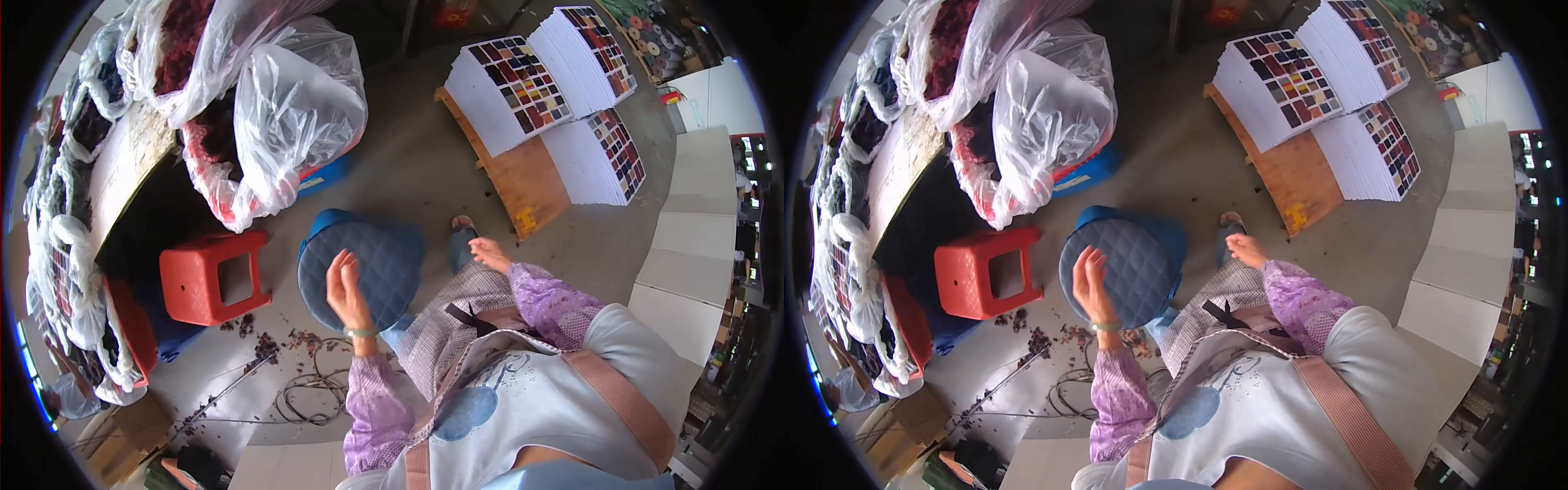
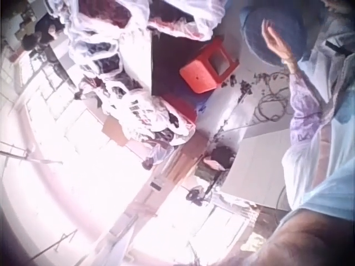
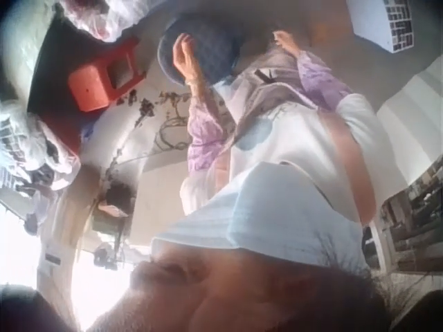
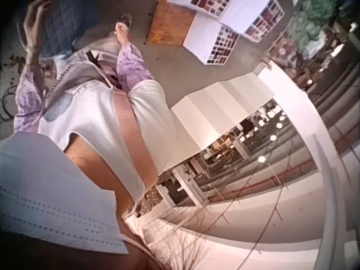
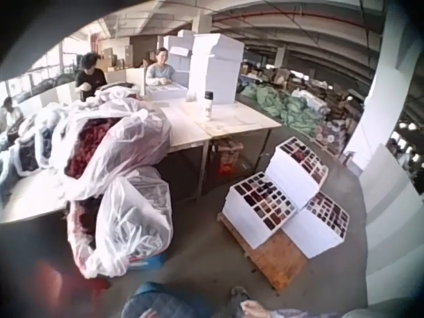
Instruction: Matching colored textile fibers from large bags to a color reference board.
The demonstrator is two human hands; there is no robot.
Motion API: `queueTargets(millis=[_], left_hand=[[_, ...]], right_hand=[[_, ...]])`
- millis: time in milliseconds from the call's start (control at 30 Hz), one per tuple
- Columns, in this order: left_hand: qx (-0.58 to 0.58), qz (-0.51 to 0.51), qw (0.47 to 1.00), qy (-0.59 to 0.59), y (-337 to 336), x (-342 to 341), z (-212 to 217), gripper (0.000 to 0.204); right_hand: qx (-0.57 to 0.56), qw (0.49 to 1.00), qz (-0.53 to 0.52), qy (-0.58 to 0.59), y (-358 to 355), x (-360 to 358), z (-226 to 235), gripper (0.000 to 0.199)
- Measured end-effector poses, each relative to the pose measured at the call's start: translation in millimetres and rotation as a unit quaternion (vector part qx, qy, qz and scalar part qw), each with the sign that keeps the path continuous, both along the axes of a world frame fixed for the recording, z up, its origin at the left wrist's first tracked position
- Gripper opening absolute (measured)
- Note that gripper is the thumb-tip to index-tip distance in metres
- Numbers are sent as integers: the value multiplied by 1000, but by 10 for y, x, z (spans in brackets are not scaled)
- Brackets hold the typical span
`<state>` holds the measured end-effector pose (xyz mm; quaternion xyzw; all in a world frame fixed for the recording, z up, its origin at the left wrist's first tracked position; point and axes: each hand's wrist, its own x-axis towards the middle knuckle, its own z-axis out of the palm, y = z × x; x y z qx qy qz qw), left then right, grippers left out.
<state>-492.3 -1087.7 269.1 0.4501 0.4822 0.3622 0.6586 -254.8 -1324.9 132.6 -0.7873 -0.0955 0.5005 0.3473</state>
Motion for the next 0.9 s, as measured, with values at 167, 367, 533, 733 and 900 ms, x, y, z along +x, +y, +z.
queueTargets(millis=[167,367,533,733,900], left_hand=[[-99,-197,972,-86,142,1715,-414,47],[-309,-187,930,-67,538,3987,-1897,64],[-397,-190,895,-70,1197,5774,-3416,77],[-339,-80,937,31,2031,7665,-4800,76],[-449,-223,837,-217,1798,8168,-4631,60]], right_hand=[[8,984,-128,-123,308,1563,114,45],[-13,870,-474,-135,-743,4301,-1750,71],[17,746,-664,36,-771,5048,-2023,89],[284,581,-734,208,-678,5810,-2436,86],[258,569,-758,189,-288,6008,-2649,84]])
